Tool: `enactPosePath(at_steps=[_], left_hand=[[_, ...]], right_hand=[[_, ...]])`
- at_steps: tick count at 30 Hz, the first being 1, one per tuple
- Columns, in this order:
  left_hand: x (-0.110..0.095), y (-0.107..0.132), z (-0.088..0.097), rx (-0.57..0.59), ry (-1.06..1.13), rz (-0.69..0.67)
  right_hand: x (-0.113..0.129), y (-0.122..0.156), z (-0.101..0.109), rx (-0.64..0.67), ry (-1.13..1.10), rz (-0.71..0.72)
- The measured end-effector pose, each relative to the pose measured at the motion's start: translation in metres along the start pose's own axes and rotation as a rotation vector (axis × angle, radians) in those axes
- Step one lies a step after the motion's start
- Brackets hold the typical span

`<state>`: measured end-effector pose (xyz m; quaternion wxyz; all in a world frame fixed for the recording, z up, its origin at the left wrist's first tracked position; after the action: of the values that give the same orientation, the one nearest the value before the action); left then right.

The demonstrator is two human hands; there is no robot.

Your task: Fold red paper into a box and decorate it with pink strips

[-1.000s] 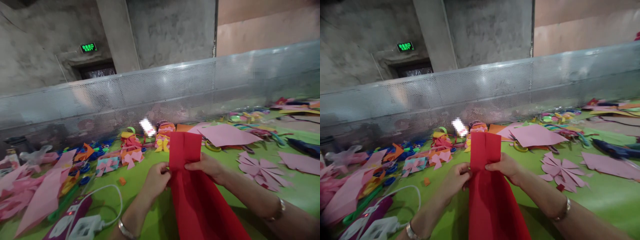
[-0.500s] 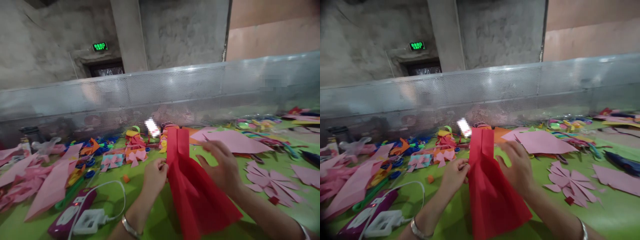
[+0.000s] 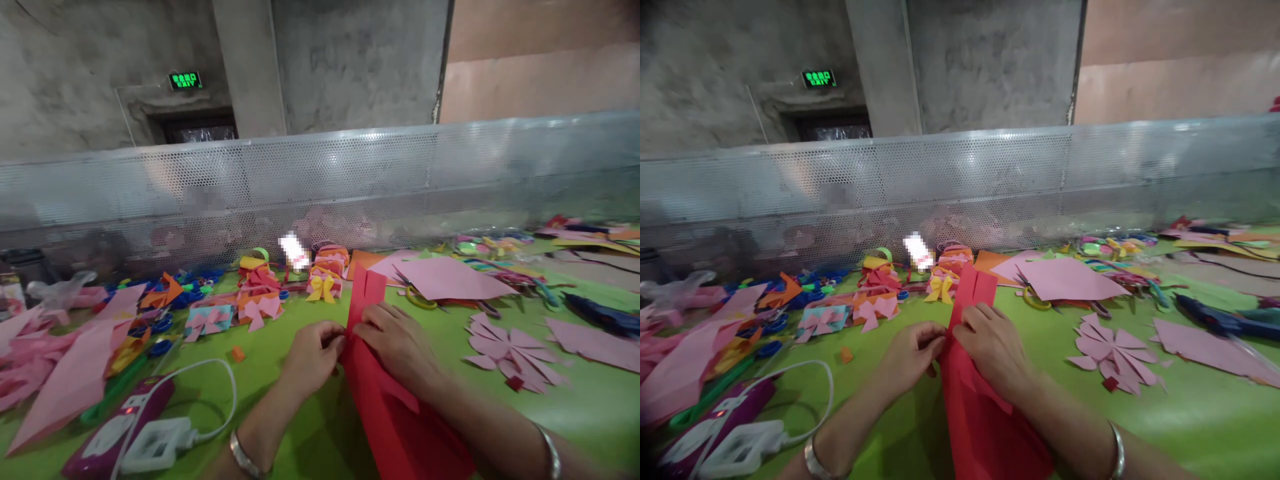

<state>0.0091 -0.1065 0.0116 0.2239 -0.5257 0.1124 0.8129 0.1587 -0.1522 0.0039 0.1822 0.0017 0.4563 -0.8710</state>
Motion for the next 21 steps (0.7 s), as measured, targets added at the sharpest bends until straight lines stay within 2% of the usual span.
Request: enactPosePath(at_steps=[5,12,16,19,21], left_hand=[[-0.0019,0.0011,0.0014,-0.018,-0.156,-0.105],[-0.0033,0.0028,0.0012,-0.019,-0.204,-0.115],[-0.0004,0.0021,-0.0002,-0.016,-0.175,-0.115],[-0.0005,0.0017,-0.0015,0.001,-0.07,-0.045],[-0.0019,0.0028,-0.002,0.023,0.077,0.09]], right_hand=[[0.0009,-0.0013,0.0033,-0.012,-0.035,-0.002],[0.0053,-0.0018,0.0067,-0.02,-0.045,-0.061],[0.0066,-0.0004,0.0076,-0.026,-0.047,0.024],[0.003,0.0005,0.0048,-0.038,-0.06,0.052],[0.0007,0.0006,0.0033,-0.078,-0.084,0.062]])
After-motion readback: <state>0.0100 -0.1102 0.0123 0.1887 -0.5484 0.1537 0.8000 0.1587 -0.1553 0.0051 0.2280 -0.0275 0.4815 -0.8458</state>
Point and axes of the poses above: each hand's wrist, its own y-axis away from the middle knuckle, its own z-axis out of the back of the hand, x = y × z, the point moved 1 cm from there along -y, towards the middle knuckle, and after that the axes turned 3 degrees about -x, right-handed, at the moved point
